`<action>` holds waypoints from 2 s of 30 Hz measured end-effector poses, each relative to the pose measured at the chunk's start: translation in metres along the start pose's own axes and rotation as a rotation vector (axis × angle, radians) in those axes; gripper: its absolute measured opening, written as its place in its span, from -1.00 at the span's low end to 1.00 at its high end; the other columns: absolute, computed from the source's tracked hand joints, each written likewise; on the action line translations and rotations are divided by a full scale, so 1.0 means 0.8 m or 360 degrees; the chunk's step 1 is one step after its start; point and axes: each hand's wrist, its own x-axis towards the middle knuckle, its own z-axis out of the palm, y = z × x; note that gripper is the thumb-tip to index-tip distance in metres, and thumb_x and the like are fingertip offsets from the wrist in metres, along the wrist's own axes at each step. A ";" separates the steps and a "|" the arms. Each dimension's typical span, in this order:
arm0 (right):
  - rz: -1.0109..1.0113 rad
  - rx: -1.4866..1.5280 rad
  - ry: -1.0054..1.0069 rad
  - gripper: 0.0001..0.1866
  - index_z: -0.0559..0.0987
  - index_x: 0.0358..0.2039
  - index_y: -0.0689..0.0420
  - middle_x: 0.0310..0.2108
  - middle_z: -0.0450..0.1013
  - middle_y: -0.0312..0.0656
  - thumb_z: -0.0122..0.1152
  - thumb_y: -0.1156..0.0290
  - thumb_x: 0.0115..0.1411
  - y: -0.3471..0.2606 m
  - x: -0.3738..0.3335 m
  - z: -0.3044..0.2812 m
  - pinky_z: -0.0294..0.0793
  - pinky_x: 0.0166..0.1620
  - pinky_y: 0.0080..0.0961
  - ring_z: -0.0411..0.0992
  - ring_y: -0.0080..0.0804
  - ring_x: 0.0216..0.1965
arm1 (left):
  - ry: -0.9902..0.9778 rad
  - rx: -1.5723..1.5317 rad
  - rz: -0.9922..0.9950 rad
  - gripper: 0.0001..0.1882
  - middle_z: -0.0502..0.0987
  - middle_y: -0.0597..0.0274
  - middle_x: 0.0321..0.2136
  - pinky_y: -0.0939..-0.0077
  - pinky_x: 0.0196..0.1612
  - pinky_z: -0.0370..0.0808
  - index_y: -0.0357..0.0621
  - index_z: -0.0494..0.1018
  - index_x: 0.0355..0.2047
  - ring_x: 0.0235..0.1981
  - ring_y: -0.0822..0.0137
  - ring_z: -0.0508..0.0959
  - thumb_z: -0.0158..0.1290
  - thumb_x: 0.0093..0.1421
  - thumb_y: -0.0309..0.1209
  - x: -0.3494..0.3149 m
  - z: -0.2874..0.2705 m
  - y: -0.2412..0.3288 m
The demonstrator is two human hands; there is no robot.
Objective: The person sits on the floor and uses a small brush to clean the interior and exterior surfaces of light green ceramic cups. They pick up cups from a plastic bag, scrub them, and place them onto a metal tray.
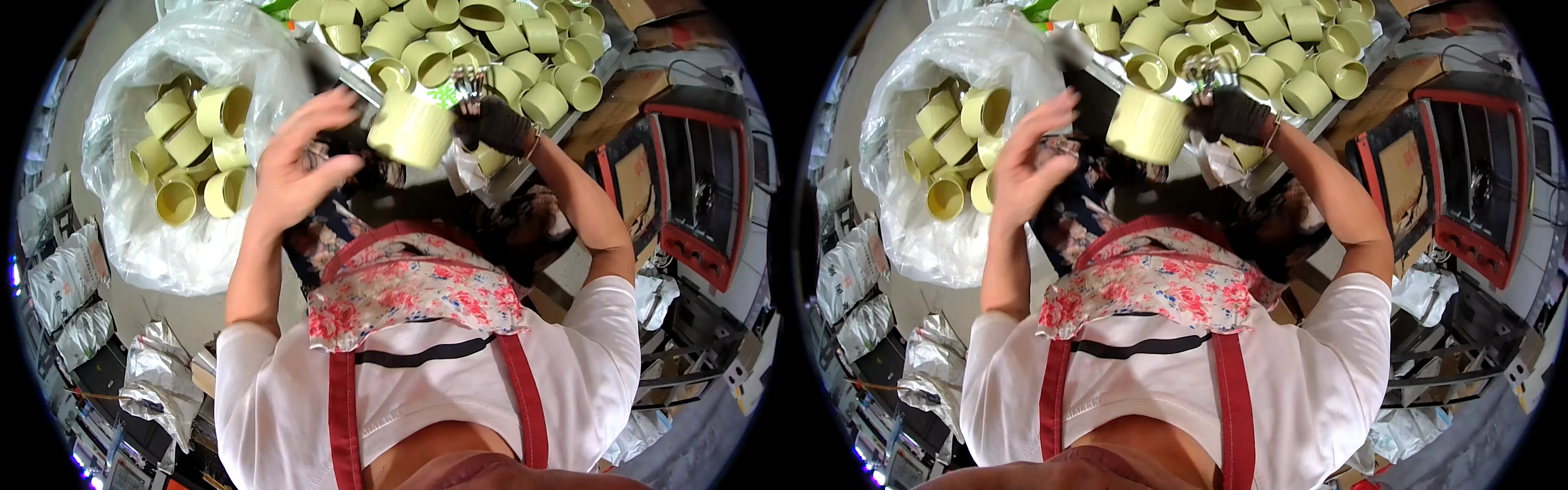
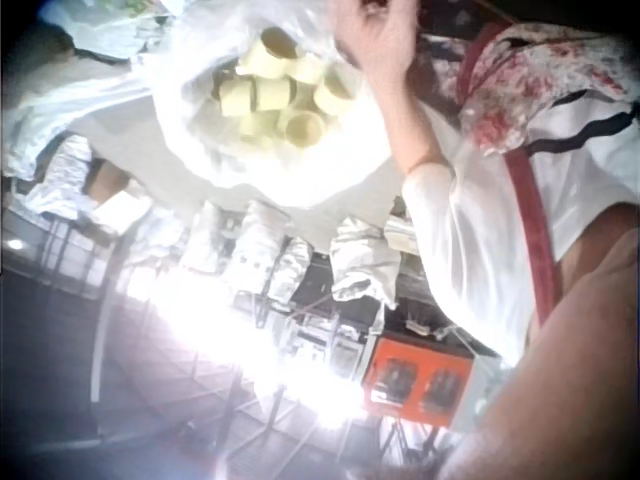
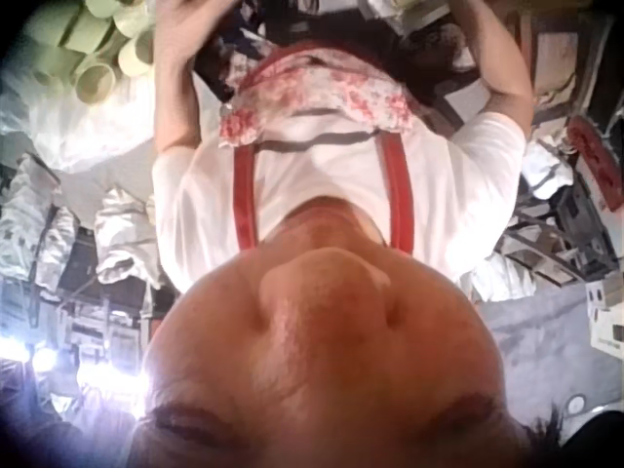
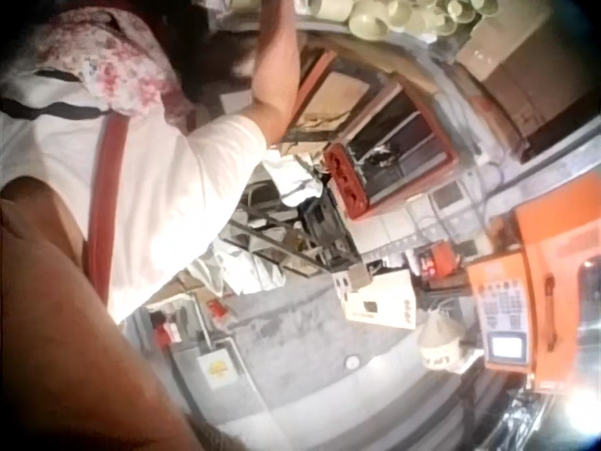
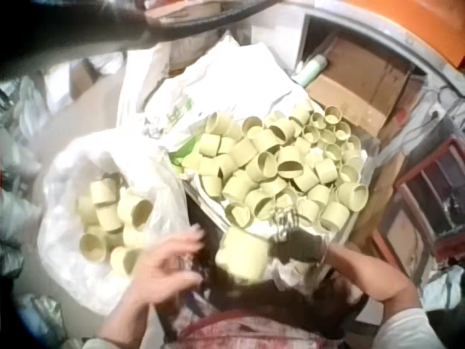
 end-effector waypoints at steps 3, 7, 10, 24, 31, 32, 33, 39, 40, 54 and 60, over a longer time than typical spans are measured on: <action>0.0026 -0.0320 -0.0266 -0.61 0.42 -0.51 0.21 -0.64 0.29 -0.17 0.23 0.11 -0.08 -0.033 -0.038 0.049 0.34 -0.42 -0.46 0.27 -0.34 -0.57 | -0.0465 0.0080 -0.0026 -0.23 0.09 0.01 0.13 0.34 0.16 0.03 -0.19 0.13 0.09 0.17 0.14 0.08 0.15 -0.11 -0.19 0.009 0.040 0.015; -0.0104 0.0059 -0.0363 -0.73 0.46 -0.23 0.21 -0.36 0.44 -0.16 0.00 0.30 0.13 -0.037 -0.073 0.102 0.40 -0.28 -0.52 0.40 -0.46 -0.34 | -0.0641 -0.0079 -0.0178 -0.16 0.03 0.00 0.16 0.35 0.18 0.00 -0.21 0.05 0.13 0.19 0.14 0.05 0.16 -0.12 -0.20 -0.041 0.076 0.010; 0.0151 0.0670 -0.0332 -0.73 0.40 -0.16 0.26 -0.22 0.41 -0.18 -0.10 0.42 0.17 -0.012 -0.090 0.131 0.39 -0.15 -0.51 0.40 -0.43 -0.22 | -0.0548 0.0016 -0.0293 -0.20 0.09 -0.02 0.13 0.37 0.15 0.06 -0.24 0.10 0.10 0.16 0.14 0.12 0.16 -0.11 -0.21 -0.076 0.084 0.019; -0.0449 -0.0623 -0.0210 -0.64 0.47 -0.16 -0.04 -0.34 0.45 -0.23 0.12 0.33 -0.04 -0.029 -0.137 0.173 0.42 -0.27 -0.54 0.44 -0.36 -0.38 | -0.0589 -0.0836 -0.0911 -0.84 0.36 0.40 -0.49 0.72 -0.33 0.28 -0.26 0.51 -0.44 -0.42 0.56 0.35 0.18 -0.08 -0.48 -0.146 0.070 0.015; -0.0501 -0.1039 -0.0122 -0.77 0.50 -0.27 0.04 -0.31 0.44 -0.25 0.04 0.29 0.06 0.001 -0.133 0.180 0.41 -0.21 -0.54 0.41 -0.38 -0.30 | -0.0116 -0.0636 -0.0721 -0.84 0.39 0.32 -0.33 0.66 -0.22 0.28 -0.22 0.54 -0.37 -0.28 0.49 0.35 0.11 0.00 -0.48 -0.188 0.073 0.003; -0.0709 -0.1236 -0.0073 -0.78 0.50 -0.29 0.07 -0.33 0.44 -0.24 0.05 0.28 0.07 -0.012 -0.130 0.179 0.42 -0.23 -0.54 0.41 -0.39 -0.31 | -0.0066 -0.0628 -0.0746 -0.85 0.39 0.31 -0.31 0.66 -0.20 0.28 -0.22 0.54 -0.38 -0.27 0.48 0.35 0.11 0.00 -0.48 -0.193 0.074 -0.003; -0.0822 -0.1206 0.0022 -0.79 0.49 -0.32 0.12 -0.38 0.43 -0.23 0.07 0.32 0.03 -0.025 -0.129 0.180 0.41 -0.26 -0.52 0.41 -0.38 -0.33 | -0.0017 -0.0620 -0.0771 -0.86 0.39 0.30 -0.30 0.65 -0.19 0.28 -0.23 0.54 -0.39 -0.26 0.47 0.35 0.10 0.00 -0.48 -0.197 0.076 -0.013; -0.0326 -0.0714 -0.0375 -0.78 0.46 -0.28 0.12 -0.34 0.42 -0.20 0.03 0.42 0.00 -0.035 -0.130 0.178 0.41 -0.24 -0.49 0.41 -0.30 -0.29 | 0.0399 -0.1221 -0.0904 -0.80 0.39 0.24 -0.23 0.58 -0.11 0.31 -0.29 0.48 -0.32 -0.21 0.40 0.39 0.06 0.05 -0.44 -0.204 0.105 -0.022; -0.0302 -0.0511 -0.0306 -0.78 0.46 -0.29 0.13 -0.34 0.42 -0.19 0.02 0.44 -0.01 -0.035 -0.135 0.178 0.40 -0.23 -0.49 0.41 -0.30 -0.29 | 0.0445 -0.1324 -0.0932 -0.75 0.39 0.22 -0.22 0.56 -0.10 0.32 -0.30 0.46 -0.27 -0.19 0.39 0.40 0.05 0.07 -0.40 -0.202 0.106 -0.016; -0.0296 -0.0161 0.0141 -0.69 0.41 -0.24 0.14 -0.35 0.40 -0.09 0.12 0.33 -0.03 -0.066 -0.134 0.202 0.39 -0.25 -0.40 0.41 -0.17 -0.33 | -0.0036 -0.1836 -0.1350 -0.82 0.49 0.17 -0.34 0.61 -0.23 0.41 -0.32 0.39 -0.33 -0.34 0.47 0.47 -0.10 0.16 -0.44 -0.159 0.081 0.033; 0.0328 0.0640 -0.0151 -0.78 0.45 -0.40 0.18 -0.42 0.41 -0.12 0.06 0.29 0.05 -0.086 -0.108 0.188 0.37 -0.32 -0.45 0.38 -0.22 -0.45 | -0.0200 -0.1804 -0.1396 -0.81 0.43 0.02 -0.19 0.50 -0.15 0.41 -0.32 0.37 -0.30 -0.24 0.36 0.47 -0.12 0.16 -0.44 -0.153 0.072 0.015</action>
